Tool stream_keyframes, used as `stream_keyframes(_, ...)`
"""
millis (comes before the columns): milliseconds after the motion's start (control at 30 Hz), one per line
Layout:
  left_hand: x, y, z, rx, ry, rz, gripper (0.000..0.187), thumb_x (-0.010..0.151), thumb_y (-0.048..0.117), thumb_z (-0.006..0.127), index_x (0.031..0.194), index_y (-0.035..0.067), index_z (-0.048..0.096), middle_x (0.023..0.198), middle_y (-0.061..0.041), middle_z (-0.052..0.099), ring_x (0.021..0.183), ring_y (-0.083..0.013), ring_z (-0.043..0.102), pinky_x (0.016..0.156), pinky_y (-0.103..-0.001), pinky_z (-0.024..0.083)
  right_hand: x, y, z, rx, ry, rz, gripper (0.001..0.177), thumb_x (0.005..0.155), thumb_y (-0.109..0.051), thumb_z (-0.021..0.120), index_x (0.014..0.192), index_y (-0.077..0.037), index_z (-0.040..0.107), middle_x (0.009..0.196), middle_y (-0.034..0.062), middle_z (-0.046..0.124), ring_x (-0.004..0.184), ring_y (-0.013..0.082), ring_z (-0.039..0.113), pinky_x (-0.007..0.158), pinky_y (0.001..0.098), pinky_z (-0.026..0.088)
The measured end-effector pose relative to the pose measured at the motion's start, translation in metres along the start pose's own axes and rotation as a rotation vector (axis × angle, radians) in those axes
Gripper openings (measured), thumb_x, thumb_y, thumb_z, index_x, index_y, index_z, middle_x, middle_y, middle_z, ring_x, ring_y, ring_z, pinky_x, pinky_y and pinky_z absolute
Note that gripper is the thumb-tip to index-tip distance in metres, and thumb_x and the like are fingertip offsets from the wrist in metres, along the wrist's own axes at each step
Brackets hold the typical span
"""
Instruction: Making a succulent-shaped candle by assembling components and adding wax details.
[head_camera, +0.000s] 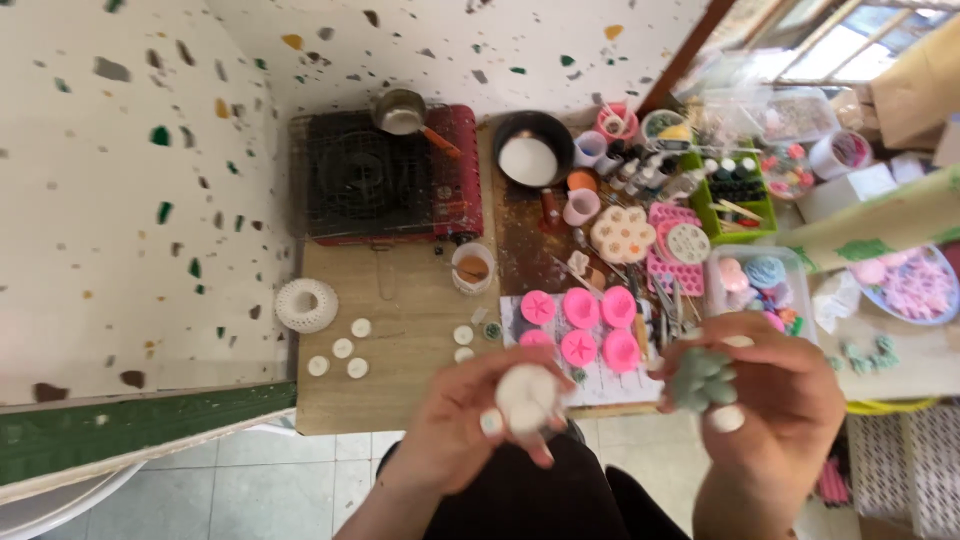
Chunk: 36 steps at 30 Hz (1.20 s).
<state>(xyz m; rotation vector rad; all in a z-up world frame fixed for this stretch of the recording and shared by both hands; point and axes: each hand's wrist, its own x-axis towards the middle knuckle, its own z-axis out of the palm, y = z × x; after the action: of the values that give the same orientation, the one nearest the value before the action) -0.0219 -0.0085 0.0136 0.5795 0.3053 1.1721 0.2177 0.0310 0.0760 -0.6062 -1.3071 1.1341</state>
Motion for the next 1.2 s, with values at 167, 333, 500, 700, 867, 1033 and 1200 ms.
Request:
stream_keyframes(167, -0.004, 0.009, 0.006, -0.083, -0.068, -0.082, 0.074, 0.096, 0.038, 0.080, 0.151, -0.002, 0.051, 0.134, -0.018, 0.065, 0.115, -0.0231, 0.068, 0.087, -0.036, 0.063, -0.002, 0.033, -0.025, 0.031, 0.132, 0.198, 0.034, 0.083, 0.006, 0.067, 0.117, -0.001, 0.069, 0.127, 0.0201, 0.064, 0.099, 0.0314, 0.071, 0.072, 0.0375, 0.064)
stream_keyframes(333, 0.018, -0.009, -0.019, 0.698, 0.408, 0.299, 0.056, 0.097, 0.014, 0.076, 0.147, -0.003, 0.058, 0.125, -0.014, 0.064, 0.109, -0.0191, 0.062, 0.090, -0.032, 0.058, -0.014, 0.020, 0.001, -0.317, 0.001, 0.260, 0.053, 0.073, 0.015, 0.075, 0.124, 0.005, 0.066, 0.132, 0.0217, 0.061, 0.111, 0.0267, 0.068, 0.079, 0.0344, 0.062)
stream_keyframes(500, 0.025, -0.007, -0.041, 0.279, 0.547, 0.191, 0.041, 0.101, 0.016, 0.055, 0.139, -0.002, 0.058, 0.124, -0.013, 0.069, 0.103, -0.0196, 0.065, 0.086, -0.033, 0.054, -0.008, 0.006, 0.017, -0.383, -0.127, 0.008, 0.050, 0.072, 0.006, 0.085, 0.119, 0.004, 0.067, 0.121, 0.0196, 0.071, 0.112, 0.0283, 0.073, 0.087, 0.0353, 0.064)
stream_keyframes(700, 0.027, -0.002, -0.026, 0.356, 0.555, 0.325, 0.045, 0.105, 0.031, 0.048, 0.136, 0.000, 0.057, 0.124, -0.015, 0.068, 0.117, -0.0243, 0.065, 0.099, -0.039, 0.052, -0.007, -0.009, 0.021, -0.446, -0.145, -0.190, 0.050, 0.067, -0.007, 0.095, 0.109, 0.000, 0.070, 0.106, 0.0169, 0.074, 0.098, 0.0247, 0.077, 0.085, 0.0355, 0.063)
stream_keyframes(867, 0.035, -0.020, -0.028, 0.072, 0.390, 0.261, 0.060, 0.110, 0.049, 0.039, 0.129, -0.003, 0.060, 0.126, -0.019, 0.069, 0.123, -0.0309, 0.063, 0.107, -0.046, 0.049, -0.006, 0.016, 0.013, -0.573, -0.159, -0.299, 0.053, 0.063, -0.012, 0.097, 0.110, -0.005, 0.074, 0.105, 0.0108, 0.075, 0.091, 0.0207, 0.076, 0.081, 0.0295, 0.061)
stream_keyframes(1033, 0.033, -0.014, -0.063, 0.005, 0.490, 0.220, 0.047, 0.107, 0.040, 0.042, 0.122, 0.000, 0.061, 0.122, -0.017, 0.070, 0.120, -0.0316, 0.065, 0.105, -0.049, 0.050, -0.032, 0.078, -0.071, 0.163, -0.121, 0.285, 0.034, 0.085, -0.011, 0.083, 0.111, 0.005, 0.069, 0.110, 0.0216, 0.073, 0.098, 0.0356, 0.068, 0.077, 0.0443, 0.058)
stream_keyframes(1200, 0.014, 0.020, -0.083, 0.355, 0.629, 0.459, 0.040, 0.106, 0.036, 0.050, 0.125, 0.002, 0.061, 0.121, -0.016, 0.069, 0.115, -0.0280, 0.064, 0.103, -0.044, 0.050, -0.077, 0.271, -0.163, -0.375, -0.276, 1.038, 0.035, 0.072, -0.020, 0.085, 0.100, -0.001, 0.074, 0.088, 0.0118, 0.073, 0.076, 0.0235, 0.072, 0.064, 0.0366, 0.058)
